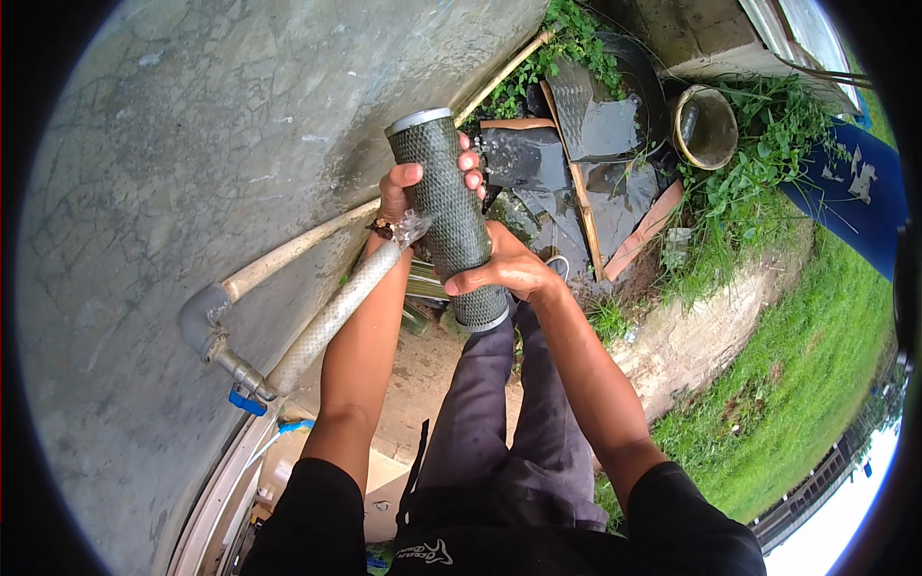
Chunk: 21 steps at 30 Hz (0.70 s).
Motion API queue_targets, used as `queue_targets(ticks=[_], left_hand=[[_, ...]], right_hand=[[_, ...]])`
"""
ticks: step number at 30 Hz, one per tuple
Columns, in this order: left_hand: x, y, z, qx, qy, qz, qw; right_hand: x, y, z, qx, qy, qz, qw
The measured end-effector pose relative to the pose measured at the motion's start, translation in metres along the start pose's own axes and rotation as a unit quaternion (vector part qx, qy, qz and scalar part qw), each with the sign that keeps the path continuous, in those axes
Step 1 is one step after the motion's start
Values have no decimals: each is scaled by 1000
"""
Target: Cleaning and rinsing cylindrical filter components at an outdoor faucet.
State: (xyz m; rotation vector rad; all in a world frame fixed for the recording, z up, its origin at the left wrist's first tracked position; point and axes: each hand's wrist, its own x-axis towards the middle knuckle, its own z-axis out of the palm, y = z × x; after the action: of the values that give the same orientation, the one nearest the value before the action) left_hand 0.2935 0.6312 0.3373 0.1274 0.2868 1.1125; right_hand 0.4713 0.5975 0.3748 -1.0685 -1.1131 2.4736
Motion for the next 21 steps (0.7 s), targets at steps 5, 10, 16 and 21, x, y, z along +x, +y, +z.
queue_targets(ticks=[5, 10, 16, 21], left_hand=[[4, 15, 47, 530, 48, -20, 846], [-23, 0, 49, 624, 59, 66, 776], [-35, -19, 54, 625, 59, 232, 743], [-46, -18, 61, 622, 209, 266, 706]], right_hand=[[29, 51, -12, -20, 98, -80, 992], [39, 39, -14, -204, 278, -177, 922], [32, 23, -7, -327, 317, -238, 858], [44, 42, 5, -200, 343, -143, 907]])
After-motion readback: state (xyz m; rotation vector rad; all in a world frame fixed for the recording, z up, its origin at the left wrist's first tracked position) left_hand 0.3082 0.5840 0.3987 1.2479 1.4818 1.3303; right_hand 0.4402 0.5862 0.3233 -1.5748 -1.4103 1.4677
